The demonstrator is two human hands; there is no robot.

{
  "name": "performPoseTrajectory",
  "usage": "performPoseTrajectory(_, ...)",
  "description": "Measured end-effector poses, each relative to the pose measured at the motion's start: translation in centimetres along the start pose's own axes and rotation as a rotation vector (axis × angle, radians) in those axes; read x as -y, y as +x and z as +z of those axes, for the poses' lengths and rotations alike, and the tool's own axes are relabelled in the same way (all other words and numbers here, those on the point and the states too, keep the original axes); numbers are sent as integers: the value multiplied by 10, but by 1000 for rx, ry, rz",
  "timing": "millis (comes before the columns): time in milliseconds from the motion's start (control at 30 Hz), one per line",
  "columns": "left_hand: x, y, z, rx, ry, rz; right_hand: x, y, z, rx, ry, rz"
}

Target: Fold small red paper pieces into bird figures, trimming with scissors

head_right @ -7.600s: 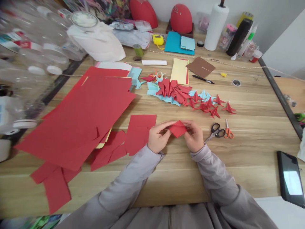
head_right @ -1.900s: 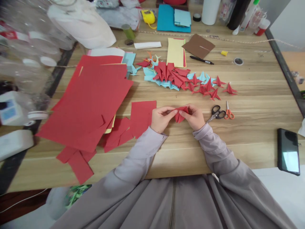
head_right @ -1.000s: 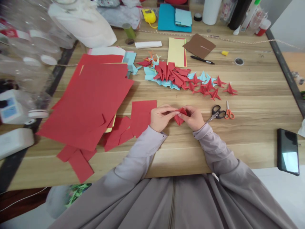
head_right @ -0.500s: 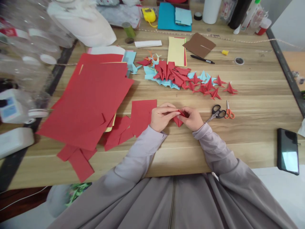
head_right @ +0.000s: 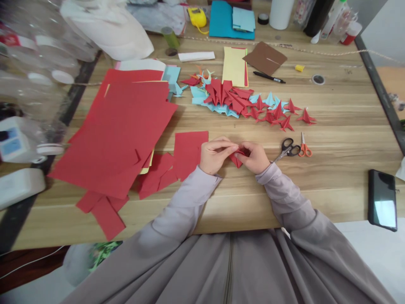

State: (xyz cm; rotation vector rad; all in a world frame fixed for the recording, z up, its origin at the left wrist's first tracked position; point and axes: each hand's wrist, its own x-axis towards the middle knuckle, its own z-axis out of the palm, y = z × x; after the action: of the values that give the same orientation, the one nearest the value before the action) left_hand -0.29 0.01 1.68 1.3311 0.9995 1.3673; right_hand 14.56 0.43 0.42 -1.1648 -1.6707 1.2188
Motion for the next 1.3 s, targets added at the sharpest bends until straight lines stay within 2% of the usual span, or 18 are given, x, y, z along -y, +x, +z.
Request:
performPoseTrajectory(267,-2,0,-1,-79,-6,-74,-2,2,-1,-42,112,78)
performPoseTrajectory(433,2,0,-2,19,-119,-104,0,4,-6,-80,254,122)
performPoseTrajectory(567,4,1,-1,0,-11,-64,5,4,-7,-83,291,138)
performPoseTrajectory(767,3,1,0,-69,45,-12,8,3,-6,-24,244,120)
performPoseTrajectory(967,5,0,0,-32,87,46,3,1,-4,19,55,53)
performPoseTrajectory(1300,3,-1,0,-59,152,66,2,-1,-2,53,0,59)
